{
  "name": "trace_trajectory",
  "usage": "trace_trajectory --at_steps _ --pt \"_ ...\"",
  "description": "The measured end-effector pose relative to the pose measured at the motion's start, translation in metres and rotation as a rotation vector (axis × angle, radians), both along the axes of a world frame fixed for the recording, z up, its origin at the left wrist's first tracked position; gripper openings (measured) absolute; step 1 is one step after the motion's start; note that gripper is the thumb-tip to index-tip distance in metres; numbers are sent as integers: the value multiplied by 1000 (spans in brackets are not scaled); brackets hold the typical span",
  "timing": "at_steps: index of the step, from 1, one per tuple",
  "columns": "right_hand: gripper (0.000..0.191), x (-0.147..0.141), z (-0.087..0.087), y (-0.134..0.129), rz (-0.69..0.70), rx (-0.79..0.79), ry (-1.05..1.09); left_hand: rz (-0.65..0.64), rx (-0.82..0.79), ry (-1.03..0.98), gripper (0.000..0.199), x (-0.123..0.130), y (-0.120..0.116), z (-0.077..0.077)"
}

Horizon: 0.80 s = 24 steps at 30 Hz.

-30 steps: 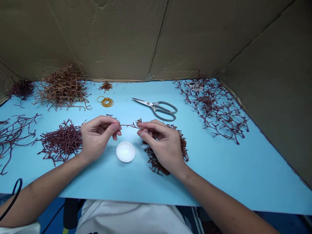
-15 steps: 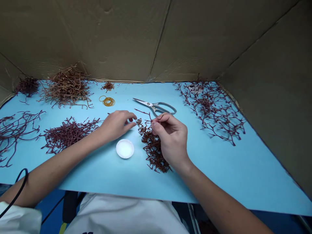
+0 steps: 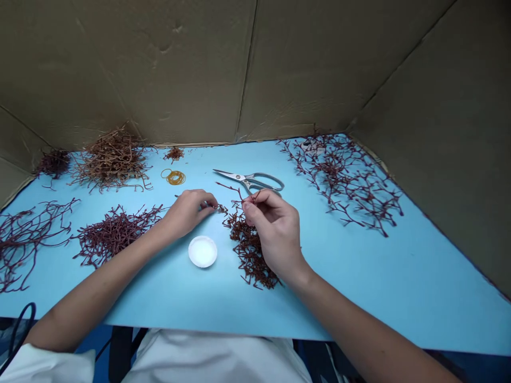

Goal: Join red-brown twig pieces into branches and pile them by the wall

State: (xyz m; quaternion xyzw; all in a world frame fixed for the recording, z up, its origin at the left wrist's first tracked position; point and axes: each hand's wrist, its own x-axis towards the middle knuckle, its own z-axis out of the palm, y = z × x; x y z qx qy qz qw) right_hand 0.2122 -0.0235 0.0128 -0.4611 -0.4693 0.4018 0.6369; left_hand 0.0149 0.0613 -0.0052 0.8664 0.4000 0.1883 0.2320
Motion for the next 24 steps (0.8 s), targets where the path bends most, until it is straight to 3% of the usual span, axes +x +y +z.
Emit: trace_trajectory --at_steps 7,11,24 --pt "19 -3 -4 -2 28 -34 -51 40 17 24 22 -19 -18 2" --pt "18 -4 -6 -2 34 -35 -116 51 25 34 16 -25 -25 3" --pt "18 -8 -7 -2 36 -78 -142 66 13 -1 17 -31 -28 -13"
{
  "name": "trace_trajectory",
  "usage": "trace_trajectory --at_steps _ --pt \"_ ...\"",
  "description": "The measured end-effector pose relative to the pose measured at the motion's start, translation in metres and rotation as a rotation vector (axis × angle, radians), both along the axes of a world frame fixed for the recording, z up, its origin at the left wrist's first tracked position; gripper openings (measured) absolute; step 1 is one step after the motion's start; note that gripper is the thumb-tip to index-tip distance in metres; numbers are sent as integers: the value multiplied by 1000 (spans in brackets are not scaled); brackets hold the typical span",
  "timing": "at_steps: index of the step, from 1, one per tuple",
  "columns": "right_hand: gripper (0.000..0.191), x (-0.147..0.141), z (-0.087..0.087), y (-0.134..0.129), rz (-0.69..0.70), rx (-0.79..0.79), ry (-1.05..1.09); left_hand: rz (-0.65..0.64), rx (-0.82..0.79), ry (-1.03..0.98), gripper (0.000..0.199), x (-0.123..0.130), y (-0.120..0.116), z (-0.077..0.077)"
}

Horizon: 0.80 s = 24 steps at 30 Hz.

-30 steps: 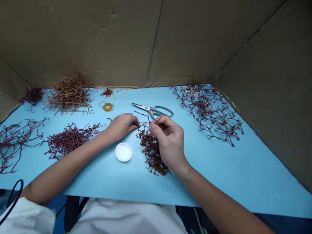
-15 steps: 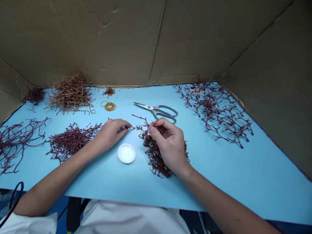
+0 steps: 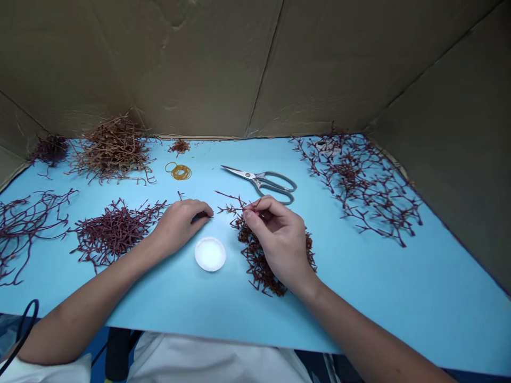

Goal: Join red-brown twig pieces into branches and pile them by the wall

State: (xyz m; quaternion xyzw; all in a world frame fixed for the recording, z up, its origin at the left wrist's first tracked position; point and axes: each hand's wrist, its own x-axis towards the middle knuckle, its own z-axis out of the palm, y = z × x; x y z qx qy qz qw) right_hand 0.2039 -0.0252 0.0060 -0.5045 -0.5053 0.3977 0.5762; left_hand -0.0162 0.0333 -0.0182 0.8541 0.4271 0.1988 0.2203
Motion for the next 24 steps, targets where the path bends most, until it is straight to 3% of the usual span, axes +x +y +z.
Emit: trace_trajectory --at_steps 7,13,16,20,24 --pt "18 0 0 0 10 2 -1 -28 40 -32 24 -2 -2 -4" --pt "15 1 -2 -1 34 20 -38 2 -10 -160 20 -2 -5 4" --pt "16 1 -3 -2 39 23 -38 80 -102 -318 15 -1 -7 11" --pt "17 2 -4 -2 39 17 -71 226 -284 -676 10 0 -9 20" --pt "18 1 -3 -3 34 23 -138 289 -291 -915 12 3 -11 25"
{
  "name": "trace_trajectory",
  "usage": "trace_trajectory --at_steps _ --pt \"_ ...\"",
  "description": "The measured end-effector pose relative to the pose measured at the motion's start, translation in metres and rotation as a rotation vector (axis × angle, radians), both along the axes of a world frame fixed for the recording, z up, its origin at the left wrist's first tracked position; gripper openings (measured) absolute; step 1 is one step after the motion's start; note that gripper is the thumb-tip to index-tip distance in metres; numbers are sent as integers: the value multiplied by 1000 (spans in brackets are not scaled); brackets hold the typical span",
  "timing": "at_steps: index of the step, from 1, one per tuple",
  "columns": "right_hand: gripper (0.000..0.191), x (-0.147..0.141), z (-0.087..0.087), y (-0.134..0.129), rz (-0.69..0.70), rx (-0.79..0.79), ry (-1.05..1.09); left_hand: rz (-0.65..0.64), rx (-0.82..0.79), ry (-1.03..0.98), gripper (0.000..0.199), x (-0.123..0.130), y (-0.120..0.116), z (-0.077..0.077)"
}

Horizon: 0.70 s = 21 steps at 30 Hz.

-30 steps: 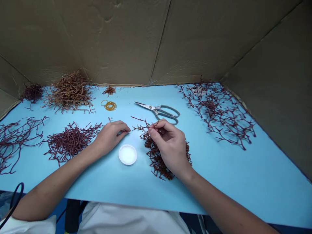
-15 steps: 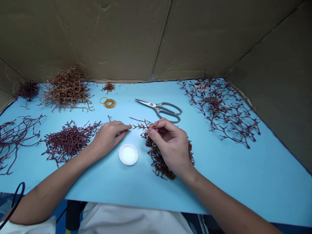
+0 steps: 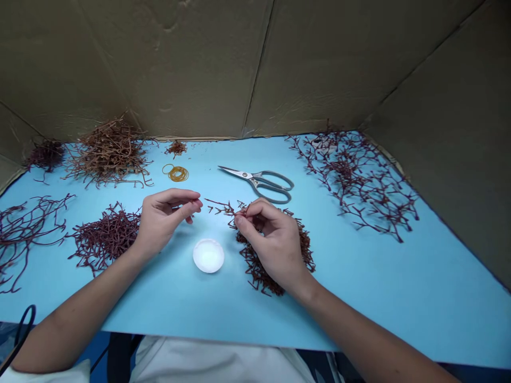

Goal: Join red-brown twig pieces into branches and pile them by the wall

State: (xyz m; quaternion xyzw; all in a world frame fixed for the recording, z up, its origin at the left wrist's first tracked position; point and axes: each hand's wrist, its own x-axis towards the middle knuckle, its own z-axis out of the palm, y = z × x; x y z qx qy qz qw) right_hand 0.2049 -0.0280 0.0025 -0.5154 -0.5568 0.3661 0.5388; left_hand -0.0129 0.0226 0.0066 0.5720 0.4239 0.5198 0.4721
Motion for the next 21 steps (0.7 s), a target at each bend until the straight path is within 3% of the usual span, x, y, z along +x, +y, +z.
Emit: trace_trajectory --at_steps 16,21 --pt "5 -3 4 -3 52 35 -77 54 22 12 18 4 -10 0" --pt "14 0 3 -2 1 38 -4 34 -53 -88 31 4 -11 0"
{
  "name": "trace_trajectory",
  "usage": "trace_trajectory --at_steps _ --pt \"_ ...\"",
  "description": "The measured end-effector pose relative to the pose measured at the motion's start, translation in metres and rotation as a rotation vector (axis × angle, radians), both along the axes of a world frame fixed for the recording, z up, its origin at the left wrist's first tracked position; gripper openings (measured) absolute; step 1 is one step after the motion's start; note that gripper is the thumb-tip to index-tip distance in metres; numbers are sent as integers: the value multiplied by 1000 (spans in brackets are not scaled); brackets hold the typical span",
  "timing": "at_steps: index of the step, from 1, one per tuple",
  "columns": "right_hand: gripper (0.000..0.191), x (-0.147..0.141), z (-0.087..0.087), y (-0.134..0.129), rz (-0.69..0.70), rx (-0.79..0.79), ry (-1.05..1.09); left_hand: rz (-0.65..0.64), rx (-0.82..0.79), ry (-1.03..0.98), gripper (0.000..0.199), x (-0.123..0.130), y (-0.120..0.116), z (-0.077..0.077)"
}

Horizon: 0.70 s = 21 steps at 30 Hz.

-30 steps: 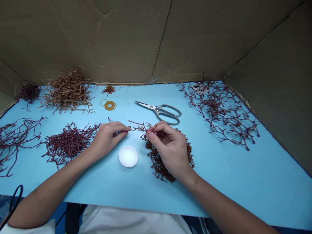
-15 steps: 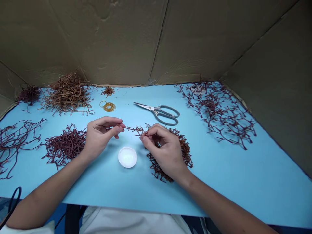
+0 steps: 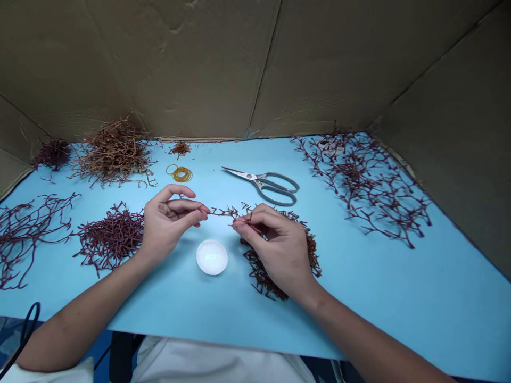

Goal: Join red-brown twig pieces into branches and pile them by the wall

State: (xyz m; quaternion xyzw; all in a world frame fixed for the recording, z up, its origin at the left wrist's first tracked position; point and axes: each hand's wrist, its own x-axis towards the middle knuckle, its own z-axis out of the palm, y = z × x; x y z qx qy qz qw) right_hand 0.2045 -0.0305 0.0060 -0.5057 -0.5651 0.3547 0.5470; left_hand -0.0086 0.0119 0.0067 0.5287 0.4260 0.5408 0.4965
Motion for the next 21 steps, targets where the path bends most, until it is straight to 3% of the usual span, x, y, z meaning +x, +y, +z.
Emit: trace_trajectory --at_steps 7,11,16,21 --pt "21 2 2 4 -34 -56 105 -14 12 30 15 0 1 -1" --pt "18 2 4 4 -24 -58 112 -91 -12 7 9 2 -1 -6" --pt "12 0 4 1 13 -27 150 -243 -136 -88 9 5 -6 -12" --pt "17 -4 4 -7 38 21 145 -319 -203 -152 21 10 -13 -6"
